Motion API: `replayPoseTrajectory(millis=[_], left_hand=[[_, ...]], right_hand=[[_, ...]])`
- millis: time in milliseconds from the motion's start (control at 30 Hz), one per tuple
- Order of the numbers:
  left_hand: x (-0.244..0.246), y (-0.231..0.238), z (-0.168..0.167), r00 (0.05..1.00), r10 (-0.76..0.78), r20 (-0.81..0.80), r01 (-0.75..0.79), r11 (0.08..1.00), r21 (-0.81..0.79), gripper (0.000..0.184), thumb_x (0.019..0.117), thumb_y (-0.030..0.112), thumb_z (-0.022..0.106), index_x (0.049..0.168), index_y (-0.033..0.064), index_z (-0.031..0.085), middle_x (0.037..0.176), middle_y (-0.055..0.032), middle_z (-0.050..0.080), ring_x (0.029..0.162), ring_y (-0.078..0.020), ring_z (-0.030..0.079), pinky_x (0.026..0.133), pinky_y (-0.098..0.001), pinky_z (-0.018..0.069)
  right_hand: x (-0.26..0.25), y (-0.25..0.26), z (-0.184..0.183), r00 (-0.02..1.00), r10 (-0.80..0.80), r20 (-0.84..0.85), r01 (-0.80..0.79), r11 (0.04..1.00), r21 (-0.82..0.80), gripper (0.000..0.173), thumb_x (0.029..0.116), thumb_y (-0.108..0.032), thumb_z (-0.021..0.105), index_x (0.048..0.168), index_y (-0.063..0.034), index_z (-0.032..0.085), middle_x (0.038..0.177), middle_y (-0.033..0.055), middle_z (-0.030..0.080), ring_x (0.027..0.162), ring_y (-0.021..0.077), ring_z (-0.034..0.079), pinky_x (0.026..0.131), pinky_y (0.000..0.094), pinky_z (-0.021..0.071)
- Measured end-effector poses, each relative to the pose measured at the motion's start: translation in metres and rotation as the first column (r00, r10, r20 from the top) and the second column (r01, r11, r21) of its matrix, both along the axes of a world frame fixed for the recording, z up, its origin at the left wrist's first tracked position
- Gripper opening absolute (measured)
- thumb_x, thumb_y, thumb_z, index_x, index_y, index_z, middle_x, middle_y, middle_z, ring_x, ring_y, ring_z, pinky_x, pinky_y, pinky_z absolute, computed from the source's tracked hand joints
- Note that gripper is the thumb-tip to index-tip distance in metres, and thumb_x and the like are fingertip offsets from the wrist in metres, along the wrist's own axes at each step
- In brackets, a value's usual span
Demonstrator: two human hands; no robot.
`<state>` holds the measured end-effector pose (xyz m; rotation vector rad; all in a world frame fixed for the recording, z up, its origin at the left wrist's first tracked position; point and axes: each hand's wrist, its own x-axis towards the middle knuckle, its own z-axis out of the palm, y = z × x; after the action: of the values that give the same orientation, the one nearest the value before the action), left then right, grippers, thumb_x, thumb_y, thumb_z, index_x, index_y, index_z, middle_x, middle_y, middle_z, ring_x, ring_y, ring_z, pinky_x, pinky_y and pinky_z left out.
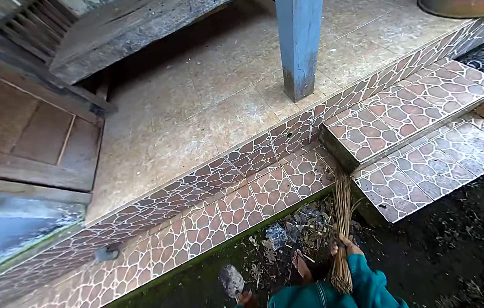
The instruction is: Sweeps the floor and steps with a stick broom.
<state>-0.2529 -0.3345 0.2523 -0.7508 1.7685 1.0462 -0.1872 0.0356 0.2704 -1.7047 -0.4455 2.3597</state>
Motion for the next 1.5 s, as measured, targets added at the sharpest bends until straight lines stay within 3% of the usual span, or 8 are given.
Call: replayPoseTrajectory(millis=[100,267,467,633,800,933,1233,1500], left_hand=[[0.005,-0.01,-0.026,0.988,0.151,0.023,-0.151,0.988,0.035,0.037,0.1112,0.01,0.032,0.139,-0.0137,0.037,0.129,-0.0291,0.052,0.107,-0.0257,0.055,0.097,-0.0383,0.0454],[-0.01,0.005,-0.021,0.825,-0.555,0.102,0.565,0.812,-0.147,0.036,0.1099,0.008,0.039,0.137,-0.0143,0.048,0.138,-0.0294,0.055,0.125,-0.03,0.057,0.11,-0.0379,0.0409],[-0.011,-0.001,-0.04,0.99,-0.139,-0.038,0.138,0.99,-0.028,0.03,0.1096,0.008,0.035,0.13,-0.0132,0.044,0.101,-0.0197,0.058,0.082,-0.0158,0.054,0.079,-0.0314,0.0494],[-0.023,0.041,0.007,0.955,-0.294,0.048,0.297,0.952,-0.08,0.041,0.1104,0.005,0.032,0.146,-0.0148,0.031,0.143,-0.033,0.045,0.119,-0.0276,0.054,0.104,-0.0347,0.043],[-0.016,0.038,-0.015,0.996,0.041,0.084,-0.036,0.998,-0.054,0.043,0.1117,0.012,0.029,0.15,-0.0068,0.028,0.147,-0.0285,0.042,0.117,-0.0235,0.055,0.1,-0.035,0.0449],[-0.024,0.041,-0.018,0.976,-0.213,0.042,0.217,0.97,-0.107,0.041,0.1102,0.006,0.035,0.147,-0.0137,0.033,0.147,-0.033,0.043,0.126,-0.0293,0.052,0.107,-0.0354,0.0412],[-0.021,0.065,0.0,0.997,0.023,0.075,-0.021,0.999,-0.034,0.047,0.1114,0.012,0.028,0.155,-0.0044,0.02,0.154,-0.0298,0.033,0.125,-0.0277,0.051,0.104,-0.0382,0.043],[-0.024,0.105,0.039,0.693,-0.69,0.209,0.717,0.69,-0.101,0.044,0.1091,0.001,0.036,0.149,-0.0155,0.029,0.158,-0.0308,0.033,0.146,-0.0313,0.038,0.119,-0.0338,0.03]], right_hand=[[0.034,-0.015,0.033,0.998,0.046,-0.032,-0.044,0.997,0.07,0.016,0.1115,-0.017,0.036,0.116,-0.004,0.045,0.059,0.0044,0.051,0.042,0.0133,0.054,0.039,0.0279,0.0495],[0.008,-0.013,0.052,0.985,0.156,-0.074,-0.145,0.98,0.134,0.024,0.1086,-0.01,0.042,0.131,-0.0026,0.041,0.062,0.0063,0.054,0.044,0.0155,0.056,0.04,0.0306,0.0505],[-0.029,0.019,0.001,0.97,0.236,0.055,-0.235,0.972,-0.019,0.018,0.1087,-0.016,0.047,0.118,-0.0008,0.05,0.066,0.0055,0.054,0.046,0.0129,0.054,0.044,0.0273,0.0513],[0.056,0.018,-0.004,0.997,0.069,-0.018,-0.07,0.994,-0.086,0.024,0.1121,-0.021,0.037,0.124,-0.0034,0.047,0.065,0.0047,0.051,0.047,0.0143,0.053,0.045,0.0292,0.0496],[0.087,0.006,0.067,0.99,0.005,-0.14,-0.015,0.997,-0.072,0.021,0.1102,-0.014,0.035,0.128,-0.0061,0.043,0.062,0.0059,0.054,0.043,0.0153,0.058,0.039,0.0282,0.0522],[0.043,0.023,0.062,0.986,0.122,-0.116,-0.115,0.991,0.064,0.03,0.1092,-0.012,0.039,0.136,0.0002,0.043,0.067,0.0068,0.055,0.047,0.0153,0.056,0.044,0.0294,0.052],[0.11,0.065,0.024,0.981,-0.009,-0.196,-0.026,0.984,-0.176,0.038,0.1122,-0.031,0.026,0.095,-0.008,0.052,0.059,0.0016,0.054,0.046,0.0084,0.055,0.043,0.0204,0.0493],[0.128,0.058,0.093,0.941,0.329,0.077,-0.336,0.935,0.109,0.036,0.1061,-0.009,0.046,0.142,-0.0023,0.046,0.068,0.005,0.057,0.047,0.0125,0.055,0.043,0.027,0.0497]])
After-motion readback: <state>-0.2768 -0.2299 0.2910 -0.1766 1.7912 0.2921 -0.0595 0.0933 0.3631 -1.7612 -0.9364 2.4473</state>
